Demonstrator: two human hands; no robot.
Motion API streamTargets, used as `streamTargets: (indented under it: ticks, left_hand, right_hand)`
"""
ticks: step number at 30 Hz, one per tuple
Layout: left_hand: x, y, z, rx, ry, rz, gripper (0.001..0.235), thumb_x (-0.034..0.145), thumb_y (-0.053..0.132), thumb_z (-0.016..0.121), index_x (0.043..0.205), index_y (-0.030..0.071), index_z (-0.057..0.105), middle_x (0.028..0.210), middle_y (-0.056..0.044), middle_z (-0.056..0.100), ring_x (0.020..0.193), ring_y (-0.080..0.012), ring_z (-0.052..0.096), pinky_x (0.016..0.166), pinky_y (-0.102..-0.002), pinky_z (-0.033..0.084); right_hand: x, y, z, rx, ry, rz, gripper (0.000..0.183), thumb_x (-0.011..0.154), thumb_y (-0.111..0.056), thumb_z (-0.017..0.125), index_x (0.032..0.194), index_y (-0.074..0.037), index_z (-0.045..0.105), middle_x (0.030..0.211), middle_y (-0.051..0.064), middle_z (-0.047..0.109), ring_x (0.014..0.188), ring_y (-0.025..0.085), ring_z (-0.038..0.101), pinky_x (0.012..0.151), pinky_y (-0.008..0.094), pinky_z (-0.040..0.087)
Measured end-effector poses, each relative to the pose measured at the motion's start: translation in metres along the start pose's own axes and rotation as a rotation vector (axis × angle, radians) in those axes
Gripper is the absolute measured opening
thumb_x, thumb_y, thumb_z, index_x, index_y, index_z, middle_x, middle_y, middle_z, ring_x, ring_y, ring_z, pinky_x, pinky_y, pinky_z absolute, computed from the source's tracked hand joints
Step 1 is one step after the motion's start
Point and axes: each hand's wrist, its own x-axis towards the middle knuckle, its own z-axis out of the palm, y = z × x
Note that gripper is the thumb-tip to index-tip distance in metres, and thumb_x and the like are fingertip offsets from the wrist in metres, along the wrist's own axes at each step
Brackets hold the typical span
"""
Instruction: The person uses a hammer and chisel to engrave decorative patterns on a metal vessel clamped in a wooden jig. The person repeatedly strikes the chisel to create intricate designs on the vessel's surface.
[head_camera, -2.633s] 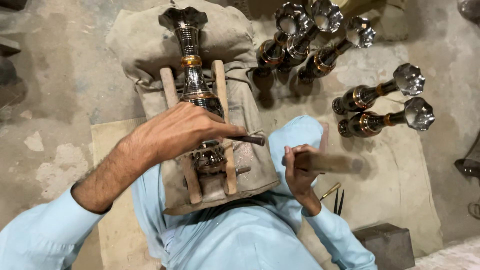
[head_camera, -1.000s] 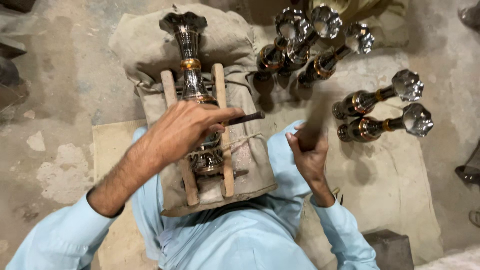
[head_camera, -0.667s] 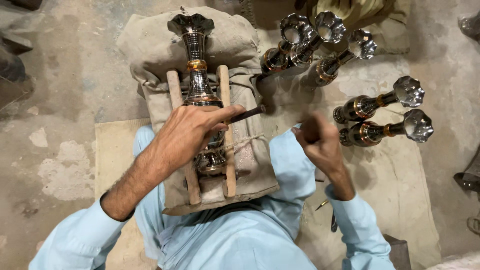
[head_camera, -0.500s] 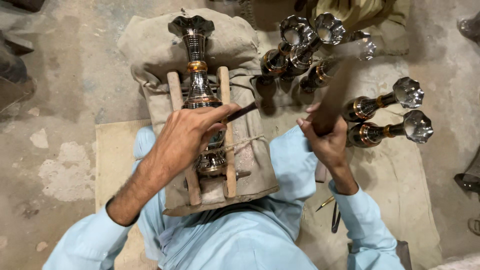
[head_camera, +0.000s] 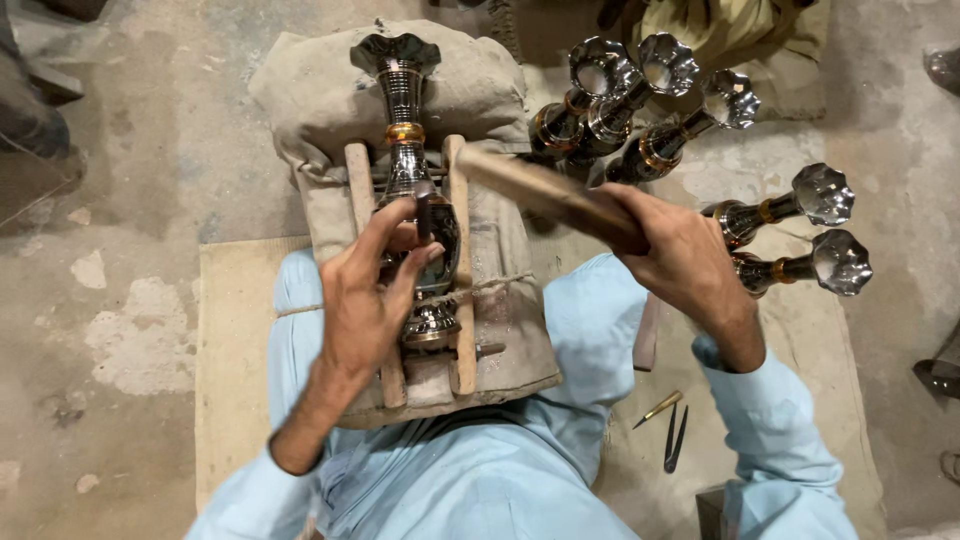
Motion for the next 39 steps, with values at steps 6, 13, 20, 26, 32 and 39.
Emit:
streamTargets:
  ticks: [6, 13, 20, 26, 32, 39]
  left_hand:
    - [-0.017, 0.002, 0.013, -0.025, 0.211, -0.031, 0.046, 0.096, 0.002, 0.078, 0.136, 0.006, 0.055, 0.102, -0.011, 0.077, 0.094, -0.0180, 0.079, 0.076, -0.030, 0.065]
    - [-0.022, 0.002, 0.019, 0.066, 0.290, -0.035, 0.049, 0.095, 0.004, 0.081, 0.136, 0.005, 0.055, 0.101, -0.011, 0.076, 0.093, -0.0186, 0.077, 0.076, -0.031, 0.065]
    - [-0.026, 0.000, 0.020, 0.050, 0.285, -0.146, 0.046, 0.094, 0.006, 0.083, 0.132, 0.004, 0.057, 0.096, -0.010, 0.077, 0.082, -0.0176, 0.076, 0.062, -0.030, 0.060]
    - [-0.023, -0.002, 0.018, 0.061, 0.282, -0.082, 0.049, 0.095, 0.006, 0.080, 0.136, 0.003, 0.054, 0.099, -0.011, 0.077, 0.089, -0.0170, 0.078, 0.066, -0.028, 0.064]
    - [-0.022, 0.001, 0.015, 0.028, 0.254, -0.084, 0.046, 0.096, 0.006, 0.080, 0.135, 0.003, 0.056, 0.100, -0.012, 0.077, 0.091, -0.0196, 0.079, 0.067, -0.028, 0.065]
    - [-0.015, 0.001, 0.012, 0.102, 0.215, -0.055, 0.045, 0.093, 0.007, 0.081, 0.131, 0.001, 0.059, 0.099, -0.015, 0.077, 0.092, -0.0233, 0.080, 0.071, -0.032, 0.066]
  right_hand:
    - [0.020, -0.010, -0.008, -0.302, -0.223, -0.085, 0.064, 0.091, -0.012, 0.067, 0.151, -0.023, 0.049, 0.100, 0.007, 0.066, 0.060, 0.022, 0.064, 0.045, 0.039, 0.051]
    - [0.047, -0.026, -0.040, -0.223, 0.117, -0.277, 0.059, 0.097, -0.029, 0.075, 0.151, -0.020, 0.053, 0.093, 0.004, 0.066, 0.059, 0.017, 0.059, 0.052, 0.035, 0.051]
    - [0.057, -0.051, -0.082, -0.362, 0.085, -0.417, 0.063, 0.091, -0.020, 0.077, 0.150, -0.026, 0.055, 0.100, 0.003, 0.074, 0.069, 0.018, 0.069, 0.058, 0.033, 0.057]
    - [0.064, -0.064, -0.080, -0.159, 0.147, -0.465, 0.050, 0.101, -0.018, 0.070, 0.148, -0.025, 0.052, 0.109, 0.004, 0.071, 0.081, 0.018, 0.070, 0.069, 0.032, 0.058]
    - [0.065, -0.071, -0.081, -0.134, 0.162, -0.463, 0.051, 0.100, -0.012, 0.071, 0.148, -0.020, 0.053, 0.105, 0.004, 0.069, 0.077, 0.017, 0.069, 0.067, 0.032, 0.056]
    - [0.062, -0.065, -0.073, -0.012, 0.231, -0.404, 0.062, 0.088, -0.007, 0.073, 0.146, -0.018, 0.053, 0.116, 0.007, 0.069, 0.087, 0.021, 0.069, 0.071, 0.034, 0.057]
